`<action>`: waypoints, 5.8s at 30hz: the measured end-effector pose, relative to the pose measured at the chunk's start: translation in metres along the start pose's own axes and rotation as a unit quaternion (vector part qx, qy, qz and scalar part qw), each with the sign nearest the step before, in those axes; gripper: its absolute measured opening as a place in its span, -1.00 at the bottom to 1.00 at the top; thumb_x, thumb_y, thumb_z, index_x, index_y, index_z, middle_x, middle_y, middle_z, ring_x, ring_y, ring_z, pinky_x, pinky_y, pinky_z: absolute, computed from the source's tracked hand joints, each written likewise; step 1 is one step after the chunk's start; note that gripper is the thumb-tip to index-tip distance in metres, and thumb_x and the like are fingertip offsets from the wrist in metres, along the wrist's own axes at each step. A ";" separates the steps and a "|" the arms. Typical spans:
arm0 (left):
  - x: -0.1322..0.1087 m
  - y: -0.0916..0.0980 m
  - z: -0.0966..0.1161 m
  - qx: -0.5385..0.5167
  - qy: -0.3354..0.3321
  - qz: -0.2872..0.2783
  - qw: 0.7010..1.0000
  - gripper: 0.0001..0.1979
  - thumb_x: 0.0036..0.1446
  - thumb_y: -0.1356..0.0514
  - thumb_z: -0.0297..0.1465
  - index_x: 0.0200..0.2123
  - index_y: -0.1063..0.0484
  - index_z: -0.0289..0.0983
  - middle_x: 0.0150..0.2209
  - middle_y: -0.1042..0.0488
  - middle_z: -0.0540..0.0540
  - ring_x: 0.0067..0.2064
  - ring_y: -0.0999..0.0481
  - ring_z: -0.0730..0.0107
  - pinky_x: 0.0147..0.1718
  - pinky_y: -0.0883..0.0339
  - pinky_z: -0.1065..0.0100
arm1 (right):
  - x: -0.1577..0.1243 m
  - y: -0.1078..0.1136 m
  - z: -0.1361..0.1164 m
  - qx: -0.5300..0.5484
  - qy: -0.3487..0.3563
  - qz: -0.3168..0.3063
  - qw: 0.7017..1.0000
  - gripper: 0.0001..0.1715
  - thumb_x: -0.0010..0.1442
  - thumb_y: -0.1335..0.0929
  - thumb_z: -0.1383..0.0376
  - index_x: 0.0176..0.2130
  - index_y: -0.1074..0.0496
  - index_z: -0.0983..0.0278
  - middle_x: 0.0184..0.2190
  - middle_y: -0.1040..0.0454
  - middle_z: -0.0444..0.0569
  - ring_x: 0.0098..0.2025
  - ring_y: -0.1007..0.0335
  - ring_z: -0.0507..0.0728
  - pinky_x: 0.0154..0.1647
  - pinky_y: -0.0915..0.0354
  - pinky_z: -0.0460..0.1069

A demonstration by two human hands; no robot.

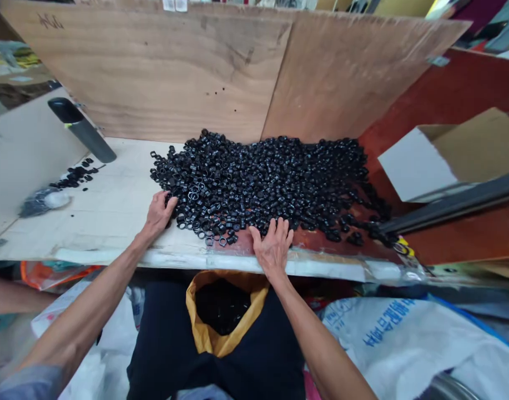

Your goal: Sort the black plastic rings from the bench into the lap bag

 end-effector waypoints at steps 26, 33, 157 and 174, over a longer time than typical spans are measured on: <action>-0.145 -0.009 0.126 0.026 -0.141 -0.117 0.983 -0.80 0.25 -0.22 -0.21 -0.21 -0.40 -0.22 -0.38 -0.41 0.00 -0.37 -0.44 0.34 -0.33 -0.29 0.33 | -0.026 0.020 -0.005 0.204 0.295 -0.069 0.931 -0.83 0.24 -0.29 0.38 -0.13 -0.36 0.24 -0.22 -0.38 0.02 -0.22 -0.40 0.17 -0.15 -0.39 0.02; -0.133 -0.039 0.138 0.013 -0.185 -0.108 0.977 -0.91 0.29 -0.18 -0.35 -0.19 -0.42 -0.24 -0.28 -0.47 -0.07 -0.28 -0.48 0.31 -0.28 -0.30 0.33 | -0.025 0.025 -0.009 0.228 0.330 -0.102 0.910 -0.53 0.24 -0.27 0.42 0.14 -0.31 0.26 0.04 -0.32 0.14 0.00 -0.42 0.23 0.02 -0.43 0.09; -0.141 -0.053 0.119 -0.530 0.047 -0.196 0.824 -0.72 0.10 -0.35 -0.28 -0.16 -0.52 -0.31 -0.32 -0.53 -0.04 -0.31 -0.57 0.39 -0.26 -0.47 0.37 | -0.031 0.031 -0.074 0.454 0.131 -0.144 0.869 -0.81 0.20 -0.33 0.34 -0.19 -0.53 0.22 -0.18 -0.55 0.00 -0.14 -0.48 0.15 -0.08 -0.39 0.02; -0.143 -0.048 0.121 -0.514 0.011 -0.160 0.843 -0.74 0.11 -0.33 -0.29 -0.15 -0.51 -0.29 -0.29 -0.50 -0.04 -0.32 -0.49 0.43 -0.30 -0.41 0.40 | -0.041 0.031 -0.076 0.360 0.119 -0.143 0.914 -0.60 0.38 -0.23 0.12 -0.11 -0.53 0.31 -0.41 -0.52 -0.04 -0.40 -0.39 0.08 -0.31 -0.30 -0.06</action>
Point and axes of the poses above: each hand's wrist, its own x-axis towards the middle knuckle, its own y-axis out of the back of the hand, z = x × y, the point moved 3 cm from there along x, towards the middle knuckle
